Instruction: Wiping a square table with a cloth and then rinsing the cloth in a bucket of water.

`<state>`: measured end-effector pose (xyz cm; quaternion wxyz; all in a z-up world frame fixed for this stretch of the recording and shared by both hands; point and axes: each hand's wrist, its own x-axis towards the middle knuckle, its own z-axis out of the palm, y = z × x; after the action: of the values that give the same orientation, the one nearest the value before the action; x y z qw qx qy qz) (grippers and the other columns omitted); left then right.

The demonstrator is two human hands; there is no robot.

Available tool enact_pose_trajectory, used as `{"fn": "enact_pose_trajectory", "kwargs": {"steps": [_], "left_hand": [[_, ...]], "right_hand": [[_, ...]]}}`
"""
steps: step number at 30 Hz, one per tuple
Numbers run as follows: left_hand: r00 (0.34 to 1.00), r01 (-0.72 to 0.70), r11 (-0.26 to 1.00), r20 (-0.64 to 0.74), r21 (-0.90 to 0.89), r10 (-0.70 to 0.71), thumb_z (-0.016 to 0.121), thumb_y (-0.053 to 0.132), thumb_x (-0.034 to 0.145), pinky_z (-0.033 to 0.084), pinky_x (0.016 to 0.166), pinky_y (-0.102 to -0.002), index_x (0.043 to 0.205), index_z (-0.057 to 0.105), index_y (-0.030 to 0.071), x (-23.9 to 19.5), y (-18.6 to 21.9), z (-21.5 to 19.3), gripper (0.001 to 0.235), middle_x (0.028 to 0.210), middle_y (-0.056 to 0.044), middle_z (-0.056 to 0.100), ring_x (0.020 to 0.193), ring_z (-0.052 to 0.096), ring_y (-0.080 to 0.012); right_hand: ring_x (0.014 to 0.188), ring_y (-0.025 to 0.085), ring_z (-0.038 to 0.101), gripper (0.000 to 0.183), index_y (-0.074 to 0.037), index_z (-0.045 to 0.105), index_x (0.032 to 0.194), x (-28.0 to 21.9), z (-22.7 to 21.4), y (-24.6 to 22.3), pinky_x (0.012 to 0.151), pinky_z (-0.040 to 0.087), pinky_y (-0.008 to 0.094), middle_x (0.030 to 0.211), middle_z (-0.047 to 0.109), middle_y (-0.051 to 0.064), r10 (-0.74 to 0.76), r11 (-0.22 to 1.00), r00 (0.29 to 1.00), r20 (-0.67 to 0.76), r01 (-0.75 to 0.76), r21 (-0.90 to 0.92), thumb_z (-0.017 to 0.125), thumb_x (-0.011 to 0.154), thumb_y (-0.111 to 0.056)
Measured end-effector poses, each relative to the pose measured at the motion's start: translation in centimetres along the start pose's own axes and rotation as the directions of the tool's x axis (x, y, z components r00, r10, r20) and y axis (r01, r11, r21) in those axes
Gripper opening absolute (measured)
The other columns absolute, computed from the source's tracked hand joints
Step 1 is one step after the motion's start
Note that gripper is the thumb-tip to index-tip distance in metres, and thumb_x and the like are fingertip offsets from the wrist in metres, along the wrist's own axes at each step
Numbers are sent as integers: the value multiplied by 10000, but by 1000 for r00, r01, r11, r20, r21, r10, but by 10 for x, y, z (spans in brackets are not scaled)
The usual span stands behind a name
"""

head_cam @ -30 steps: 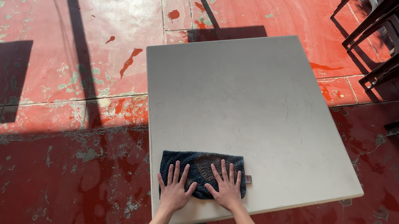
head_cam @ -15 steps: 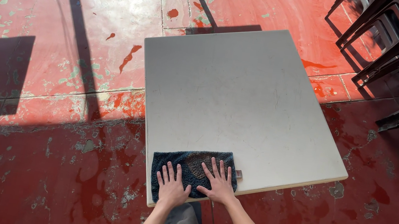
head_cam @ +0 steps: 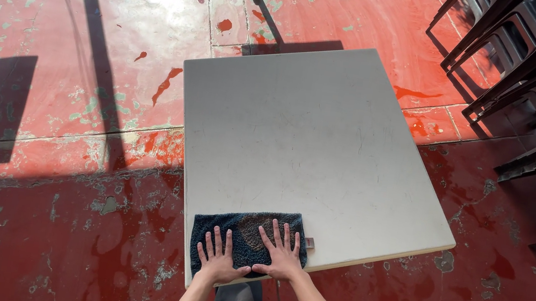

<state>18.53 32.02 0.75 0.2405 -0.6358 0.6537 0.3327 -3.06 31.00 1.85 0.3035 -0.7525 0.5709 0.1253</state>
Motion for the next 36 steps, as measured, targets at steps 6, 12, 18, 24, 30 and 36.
{"fn": "enact_pose_trajectory", "kwargs": {"steps": [6, 12, 18, 24, 30, 36], "left_hand": [[999, 29, 1000, -21, -1, -29, 548, 894, 783, -189, 1170, -670, 1625, -245, 162, -15, 11, -3, 1369, 1666, -220, -351, 1510, -348, -455], [995, 15, 999, -101, -46, -20, 529, 844, 830, -199, 1147, -691, 1626, -232, 156, -7, 10, 35, 1298, 1659, -227, -356, 1500, -362, -467], [1000, 3, 998, -27, -64, -4, 566, 862, 784, -210, 1133, -707, 1629, -222, 166, -7, 5, 22, 1349, 1664, -218, -357, 1495, -371, -471], [1000, -25, 1000, -12, 9, 25, 642, 936, 631, -204, 1136, -708, 1650, -173, 183, 11, 1, -19, 1506, 1674, -225, -327, 1501, -350, -478], [987, -103, 995, -119, 18, 104, 658, 927, 648, -198, 1160, -671, 1651, -146, 213, 44, -9, -41, 1470, 1693, -188, -290, 1526, -317, -445], [981, -116, 993, -160, -10, 113, 634, 922, 680, -188, 1175, -668, 1653, -110, 228, 64, -10, -63, 1407, 1706, -169, -256, 1542, -285, -437]], "right_hand": [[1569, 359, -261, 1191, -443, -36, 1651, -4, 9, 5, 1217, -153, 644, 1722, -255, 44, -16, 1000, 1000, -20, 16, -8, 642, 759, -849], [1573, 348, -235, 1135, -438, -22, 1654, -10, 32, 15, 1226, -143, 624, 1728, -230, 33, -65, 998, 992, -105, 64, -7, 600, 799, -850], [1566, 366, -259, 1171, -444, -28, 1656, -10, 14, 7, 1210, -152, 651, 1727, -251, 45, -25, 999, 1000, -3, 25, -37, 601, 764, -869], [1561, 378, -279, 1214, -453, -19, 1655, 19, -13, 13, 1196, -171, 666, 1724, -259, 55, -63, 996, 997, 43, 65, -61, 610, 715, -893], [1570, 377, -250, 1186, -448, 9, 1656, 44, -29, 10, 1201, -164, 658, 1731, -226, 60, -66, 997, 998, -8, 66, -47, 599, 727, -889], [1571, 378, -248, 1178, -437, 20, 1661, 79, -45, 13, 1198, -157, 657, 1733, -226, 72, -75, 997, 997, -6, 75, -33, 629, 739, -845]]}}
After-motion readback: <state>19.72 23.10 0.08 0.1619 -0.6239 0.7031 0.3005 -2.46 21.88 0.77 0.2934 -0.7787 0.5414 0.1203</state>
